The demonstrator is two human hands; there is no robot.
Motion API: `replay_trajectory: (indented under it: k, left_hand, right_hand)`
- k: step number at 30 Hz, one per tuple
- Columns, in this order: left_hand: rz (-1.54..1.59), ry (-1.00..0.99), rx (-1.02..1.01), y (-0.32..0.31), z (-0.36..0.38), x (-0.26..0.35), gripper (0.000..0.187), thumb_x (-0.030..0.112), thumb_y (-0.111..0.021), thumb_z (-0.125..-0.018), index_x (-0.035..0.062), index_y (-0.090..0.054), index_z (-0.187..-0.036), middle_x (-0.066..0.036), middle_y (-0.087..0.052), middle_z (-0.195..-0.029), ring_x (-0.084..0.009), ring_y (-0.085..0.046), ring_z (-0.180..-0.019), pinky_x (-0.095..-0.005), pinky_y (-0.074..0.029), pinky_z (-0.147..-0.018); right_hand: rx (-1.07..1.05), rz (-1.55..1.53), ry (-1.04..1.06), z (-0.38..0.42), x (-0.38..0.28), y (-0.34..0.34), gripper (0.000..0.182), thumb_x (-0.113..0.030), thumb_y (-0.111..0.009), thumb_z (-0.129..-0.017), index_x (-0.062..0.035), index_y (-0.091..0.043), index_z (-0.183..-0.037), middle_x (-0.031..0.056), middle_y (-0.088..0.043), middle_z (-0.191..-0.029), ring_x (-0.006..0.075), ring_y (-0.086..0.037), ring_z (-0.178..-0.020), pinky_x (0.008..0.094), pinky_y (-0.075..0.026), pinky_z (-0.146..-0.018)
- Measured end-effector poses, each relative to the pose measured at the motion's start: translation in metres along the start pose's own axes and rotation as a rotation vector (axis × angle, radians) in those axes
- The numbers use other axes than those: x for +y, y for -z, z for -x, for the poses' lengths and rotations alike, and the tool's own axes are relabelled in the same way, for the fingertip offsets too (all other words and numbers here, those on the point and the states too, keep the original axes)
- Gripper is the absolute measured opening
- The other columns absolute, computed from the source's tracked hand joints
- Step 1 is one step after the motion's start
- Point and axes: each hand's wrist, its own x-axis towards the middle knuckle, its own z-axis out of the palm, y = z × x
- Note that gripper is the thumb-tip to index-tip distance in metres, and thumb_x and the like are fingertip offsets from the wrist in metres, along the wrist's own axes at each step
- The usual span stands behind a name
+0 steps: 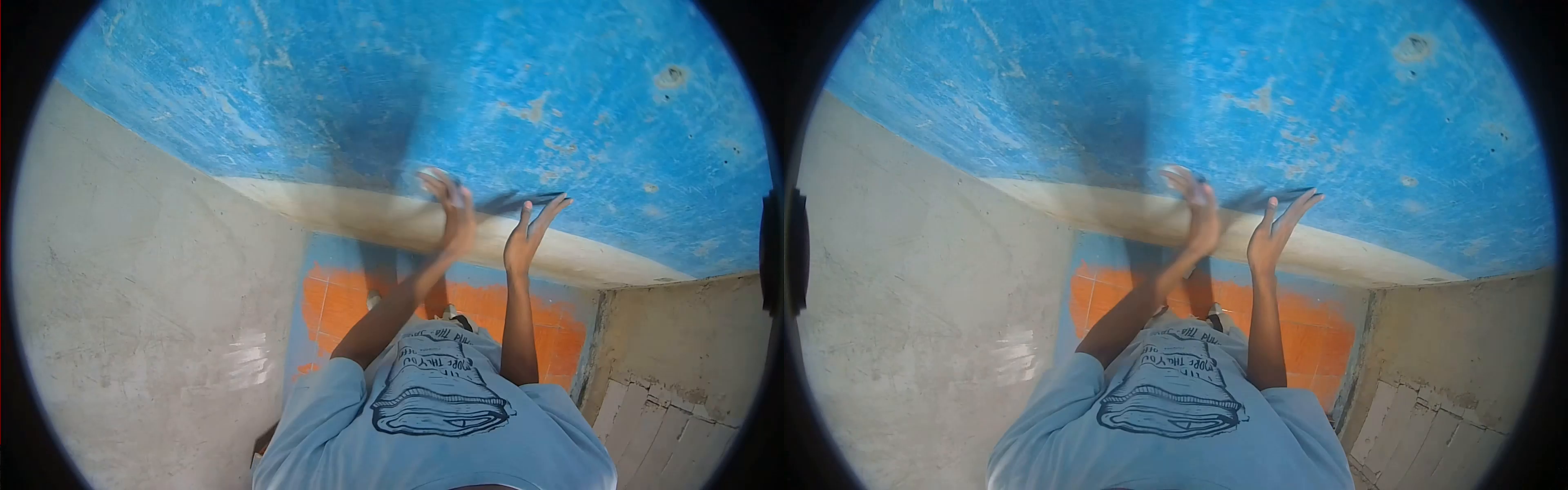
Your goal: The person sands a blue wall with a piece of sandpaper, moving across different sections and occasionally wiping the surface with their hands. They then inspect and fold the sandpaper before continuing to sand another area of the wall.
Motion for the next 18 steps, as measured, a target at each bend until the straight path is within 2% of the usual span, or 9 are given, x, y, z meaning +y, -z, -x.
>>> replay_trajectory:
  k: [3, 4, 6, 7, 9, 12, 14, 15, 18]
  left_hand:
    - [0.018, -0.03, -0.118, 0.003, 0.006, -0.004, 0.078, 0.049, -0.021, -0.111, 0.0003, 0.014, -0.161, -0.028, 0.025, -0.164, -0.0479, 0.017, -0.153, -0.0594, 0.002, -0.124]
    - [0.042, -0.134, 0.247, -0.013, -0.026, -0.048, 0.078, 0.046, -0.025, -0.112, -0.0012, 0.013, -0.16, -0.026, 0.02, -0.167, -0.0452, 0.013, -0.155, -0.0542, 0.003, -0.126]
    - [-0.05, -0.064, 0.39, 0.053, -0.067, -0.039, 0.071, 0.031, -0.03, -0.114, -0.0047, 0.01, -0.16, -0.027, 0.01, -0.168, -0.0376, -0.003, -0.157, -0.0419, -0.009, -0.127]
    - [0.048, -0.183, 0.364, 0.085, -0.091, -0.081, 0.07, 0.031, -0.029, -0.114, -0.0057, 0.009, -0.16, -0.027, 0.011, -0.168, -0.0393, -0.008, -0.156, -0.0441, -0.011, -0.127]
    - [0.5, 0.153, 0.623, 0.108, -0.115, -0.001, 0.069, 0.032, -0.03, -0.114, -0.002, 0.006, -0.161, -0.027, 0.003, -0.169, -0.0394, -0.006, -0.157, -0.0501, -0.012, -0.126]
    - [-0.291, -0.051, 0.765, 0.04, -0.111, -0.038, 0.069, 0.03, -0.033, -0.113, -0.001, 0.005, -0.162, -0.028, 0.007, -0.169, -0.0405, -0.001, -0.157, -0.0528, -0.012, -0.126]
    - [-0.12, 0.074, 0.633, -0.046, -0.058, 0.009, 0.066, 0.025, -0.031, -0.112, 0.0004, 0.005, -0.163, -0.029, 0.008, -0.168, -0.0443, 0.001, -0.156, -0.056, -0.005, -0.126]
    - [-0.184, -0.056, 0.433, -0.092, -0.019, -0.011, 0.068, 0.025, -0.031, -0.112, 0.0004, 0.008, -0.162, -0.028, 0.012, -0.168, -0.0435, 0.008, -0.156, -0.0557, 0.001, -0.126]
    - [-0.086, -0.196, 0.154, -0.071, 0.014, 0.012, 0.068, 0.025, -0.03, -0.113, 0.0, 0.01, -0.161, -0.027, 0.015, -0.167, -0.0403, 0.014, -0.156, -0.055, 0.004, -0.125]
  right_hand:
    - [-0.021, -0.015, 0.005, -0.011, 0.01, 0.029, 0.08, -0.046, -0.037, -0.111, -0.0016, 0.004, -0.163, 0.0209, 0.016, -0.169, 0.0401, 0.005, -0.157, 0.0535, -0.008, -0.126]
    - [-0.037, -0.02, 0.007, -0.015, 0.013, 0.039, 0.079, -0.045, -0.037, -0.111, -0.0017, 0.004, -0.163, 0.021, 0.016, -0.169, 0.04, 0.006, -0.157, 0.0535, -0.008, -0.126]
    - [-0.082, -0.037, 0.011, -0.014, 0.024, 0.05, 0.079, -0.044, -0.038, -0.111, -0.0021, 0.004, -0.163, 0.0209, 0.016, -0.169, 0.0401, 0.006, -0.157, 0.0537, -0.008, -0.126]
    - [-0.099, -0.051, 0.009, -0.011, 0.027, 0.052, 0.079, -0.043, -0.039, -0.111, -0.0023, 0.004, -0.163, 0.0209, 0.016, -0.169, 0.0401, 0.006, -0.157, 0.0538, -0.008, -0.126]
    - [-0.13, -0.082, -0.001, -0.008, 0.026, 0.053, 0.081, -0.046, -0.04, -0.11, -0.0044, 0.004, -0.164, 0.0196, 0.016, -0.17, 0.0402, 0.005, -0.157, 0.0536, -0.008, -0.126]
    - [-0.16, -0.112, 0.019, -0.011, 0.018, 0.054, 0.084, -0.052, -0.04, -0.108, -0.0076, 0.005, -0.164, 0.0173, 0.018, -0.17, 0.0397, 0.006, -0.157, 0.0541, -0.008, -0.126]
    - [-0.161, -0.109, 0.028, -0.015, 0.023, 0.053, 0.086, -0.053, -0.04, -0.108, -0.008, 0.007, -0.164, 0.0166, 0.021, -0.169, 0.0397, 0.008, -0.157, 0.0549, -0.008, -0.126]
    - [-0.164, -0.112, 0.03, -0.016, 0.023, 0.05, 0.087, -0.054, -0.04, -0.108, -0.0083, 0.008, -0.164, 0.0163, 0.022, -0.169, 0.0398, 0.009, -0.157, 0.0553, -0.007, -0.126]
    - [-0.247, -0.105, 0.015, -0.017, 0.02, 0.057, 0.089, -0.056, -0.04, -0.107, -0.009, 0.011, -0.163, 0.0158, 0.027, -0.167, 0.04, 0.012, -0.156, 0.0567, -0.006, -0.126]
